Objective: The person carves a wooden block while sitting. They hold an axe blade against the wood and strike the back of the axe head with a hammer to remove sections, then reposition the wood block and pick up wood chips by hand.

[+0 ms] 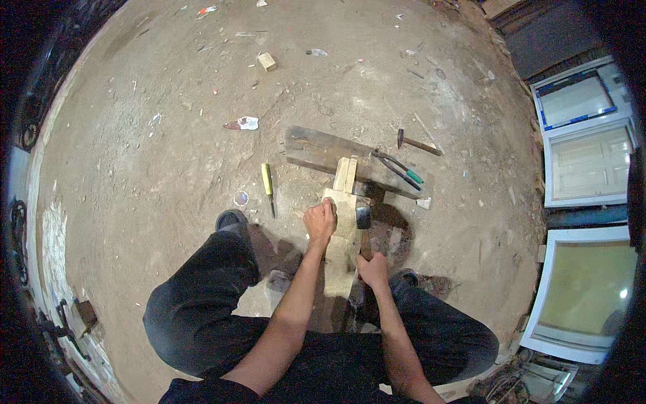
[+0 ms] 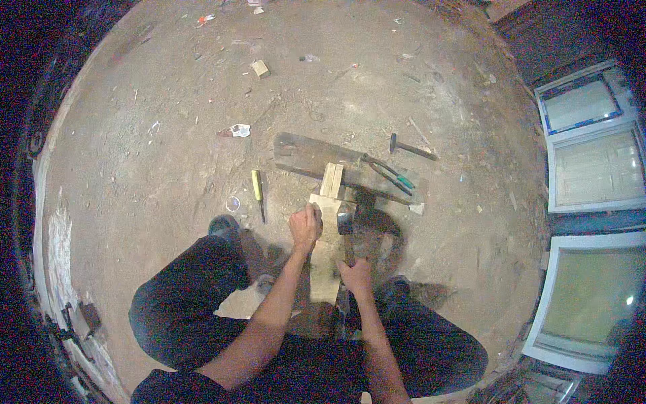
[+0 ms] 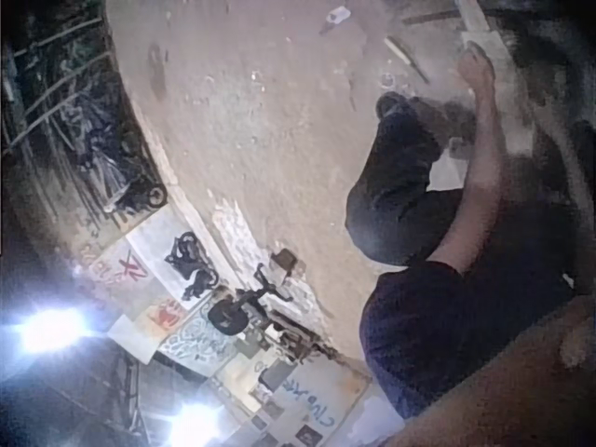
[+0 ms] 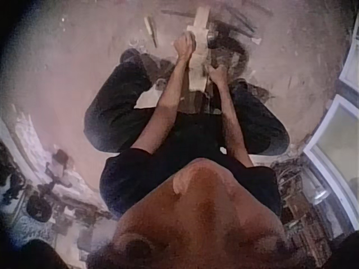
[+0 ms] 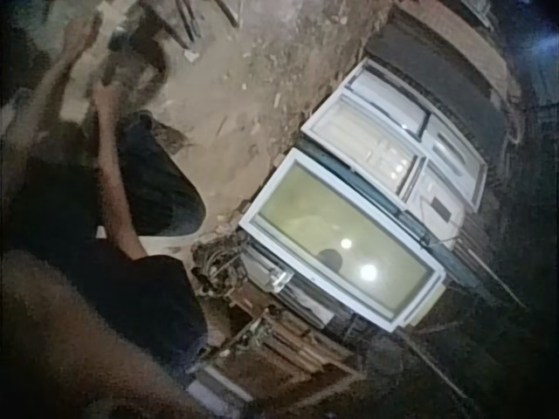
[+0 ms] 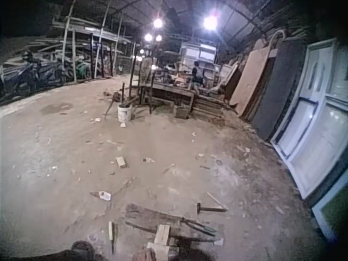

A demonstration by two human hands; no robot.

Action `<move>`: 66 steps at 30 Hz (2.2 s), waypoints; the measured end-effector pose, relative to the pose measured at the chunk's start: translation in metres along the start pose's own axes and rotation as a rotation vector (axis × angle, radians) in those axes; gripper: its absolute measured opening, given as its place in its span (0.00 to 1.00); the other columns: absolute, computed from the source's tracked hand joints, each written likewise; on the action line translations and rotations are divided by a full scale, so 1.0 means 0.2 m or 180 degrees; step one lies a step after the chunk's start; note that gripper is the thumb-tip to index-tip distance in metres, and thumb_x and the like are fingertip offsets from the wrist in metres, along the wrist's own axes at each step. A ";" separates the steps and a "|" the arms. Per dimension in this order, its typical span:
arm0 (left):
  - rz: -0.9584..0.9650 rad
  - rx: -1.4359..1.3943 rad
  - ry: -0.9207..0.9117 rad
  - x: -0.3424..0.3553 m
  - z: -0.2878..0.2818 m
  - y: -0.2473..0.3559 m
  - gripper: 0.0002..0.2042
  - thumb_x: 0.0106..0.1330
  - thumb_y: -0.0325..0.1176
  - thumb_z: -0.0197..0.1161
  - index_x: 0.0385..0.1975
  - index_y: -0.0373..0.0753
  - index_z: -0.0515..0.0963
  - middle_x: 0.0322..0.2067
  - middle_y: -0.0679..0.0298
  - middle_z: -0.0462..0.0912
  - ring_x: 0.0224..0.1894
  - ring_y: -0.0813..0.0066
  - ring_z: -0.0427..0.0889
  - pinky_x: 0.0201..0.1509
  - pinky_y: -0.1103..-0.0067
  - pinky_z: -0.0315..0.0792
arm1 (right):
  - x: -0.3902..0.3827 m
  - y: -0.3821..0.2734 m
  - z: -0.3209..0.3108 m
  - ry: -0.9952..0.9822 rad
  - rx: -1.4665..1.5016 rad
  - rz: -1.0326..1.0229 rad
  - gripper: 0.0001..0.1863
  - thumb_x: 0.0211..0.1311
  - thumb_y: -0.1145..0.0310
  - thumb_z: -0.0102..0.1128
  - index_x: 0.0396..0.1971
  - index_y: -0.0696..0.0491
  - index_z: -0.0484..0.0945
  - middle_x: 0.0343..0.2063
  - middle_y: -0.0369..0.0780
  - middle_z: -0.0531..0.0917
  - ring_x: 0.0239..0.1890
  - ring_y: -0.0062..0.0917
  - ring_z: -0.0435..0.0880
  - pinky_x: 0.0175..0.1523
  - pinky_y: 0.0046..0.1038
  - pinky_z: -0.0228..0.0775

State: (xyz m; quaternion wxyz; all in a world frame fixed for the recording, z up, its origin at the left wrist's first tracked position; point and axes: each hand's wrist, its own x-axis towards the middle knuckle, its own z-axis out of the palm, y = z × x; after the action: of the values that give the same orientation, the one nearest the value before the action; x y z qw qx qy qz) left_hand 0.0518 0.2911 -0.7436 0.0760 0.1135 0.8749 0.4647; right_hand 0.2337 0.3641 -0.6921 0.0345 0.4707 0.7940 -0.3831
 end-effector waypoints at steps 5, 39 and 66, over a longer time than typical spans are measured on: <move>0.0263 -0.0002 0.0132 0.00 -0.03 0.06 0.24 0.73 0.44 0.43 0.18 0.38 0.78 0.18 0.50 0.79 0.23 0.44 0.79 0.32 0.56 0.70 | -0.04 -0.12 -0.08 -0.0170 0.0419 -0.0060 0.14 0.56 0.64 0.62 0.24 0.62 0.80 0.15 0.42 0.81 0.19 0.30 0.82 0.28 0.33 0.72; -0.0344 -0.1010 0.0484 -0.02 0.02 0.06 0.23 0.72 0.39 0.45 0.16 0.34 0.75 0.17 0.49 0.76 0.20 0.48 0.77 0.29 0.62 0.67 | -0.01 0.13 -0.01 -0.0134 0.0677 -0.0149 0.13 0.53 0.68 0.61 0.18 0.62 0.77 0.13 0.39 0.79 0.17 0.25 0.79 0.26 0.32 0.70; 0.0320 -0.0212 0.0971 0.00 0.05 -0.02 0.23 0.72 0.36 0.41 0.16 0.33 0.72 0.17 0.48 0.75 0.19 0.48 0.75 0.29 0.61 0.65 | -0.04 -0.07 -0.17 -0.0260 0.1448 -0.0444 0.08 0.54 0.70 0.64 0.26 0.60 0.78 0.15 0.37 0.78 0.17 0.22 0.76 0.26 0.28 0.67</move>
State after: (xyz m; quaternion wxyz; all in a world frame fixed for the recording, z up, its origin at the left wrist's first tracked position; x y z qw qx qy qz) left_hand 0.0537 0.2964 -0.7530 -0.0774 0.0827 0.8536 0.5084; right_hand 0.2389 0.3761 -0.6566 -0.0670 0.3945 0.7158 -0.5723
